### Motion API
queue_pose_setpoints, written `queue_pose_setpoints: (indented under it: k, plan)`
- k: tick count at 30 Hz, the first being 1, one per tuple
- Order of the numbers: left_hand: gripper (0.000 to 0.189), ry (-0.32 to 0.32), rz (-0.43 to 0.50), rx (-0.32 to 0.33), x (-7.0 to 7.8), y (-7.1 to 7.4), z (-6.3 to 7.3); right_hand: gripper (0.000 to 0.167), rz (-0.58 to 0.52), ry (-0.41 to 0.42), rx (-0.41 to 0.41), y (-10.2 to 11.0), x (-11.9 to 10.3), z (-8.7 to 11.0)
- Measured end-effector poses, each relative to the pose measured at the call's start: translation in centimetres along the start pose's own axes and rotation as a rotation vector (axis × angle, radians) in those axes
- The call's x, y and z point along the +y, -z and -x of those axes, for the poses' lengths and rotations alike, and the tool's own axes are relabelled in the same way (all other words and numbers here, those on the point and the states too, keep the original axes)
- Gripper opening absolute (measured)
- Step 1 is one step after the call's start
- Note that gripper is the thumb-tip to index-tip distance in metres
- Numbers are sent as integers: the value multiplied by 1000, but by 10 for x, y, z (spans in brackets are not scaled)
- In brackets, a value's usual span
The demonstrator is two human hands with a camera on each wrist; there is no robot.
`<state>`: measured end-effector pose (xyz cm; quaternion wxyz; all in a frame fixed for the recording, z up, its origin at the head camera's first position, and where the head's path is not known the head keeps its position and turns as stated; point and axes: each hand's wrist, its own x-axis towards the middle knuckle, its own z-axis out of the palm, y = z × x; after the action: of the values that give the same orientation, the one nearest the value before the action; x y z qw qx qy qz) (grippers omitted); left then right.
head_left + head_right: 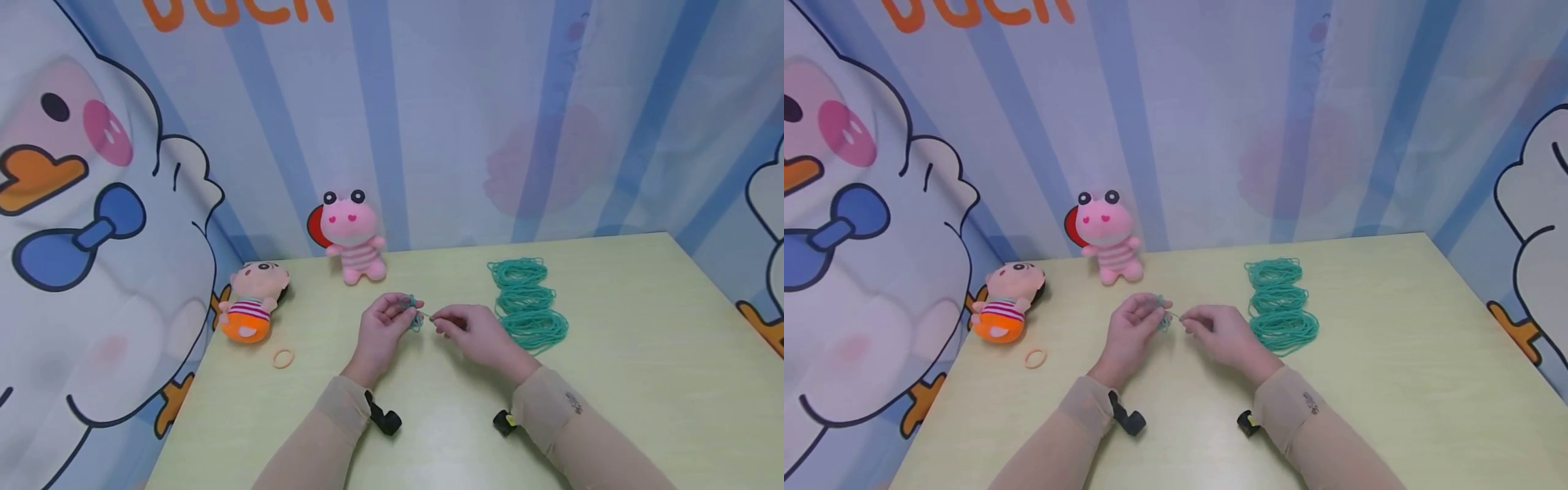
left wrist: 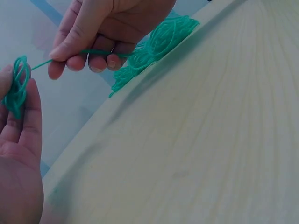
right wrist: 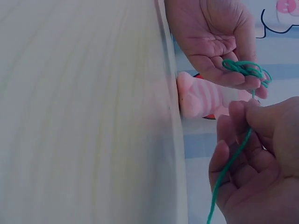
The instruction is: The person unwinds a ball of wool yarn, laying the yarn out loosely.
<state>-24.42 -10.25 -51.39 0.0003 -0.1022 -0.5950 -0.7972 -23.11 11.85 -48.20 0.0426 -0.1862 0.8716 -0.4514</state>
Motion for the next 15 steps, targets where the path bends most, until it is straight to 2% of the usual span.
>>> queue_pose_setpoints:
  k: [6,10,15]
  plan:
    - [24,-1,-32,3,0,0,-1,26,-11,-64,86,18,0,10]
    - [31,1,-55,20,1,1,-1,26,7,-39,156,35,2,18]
    - [22,18,-39,42,1,1,-1,27,25,-7,254,56,12,31]
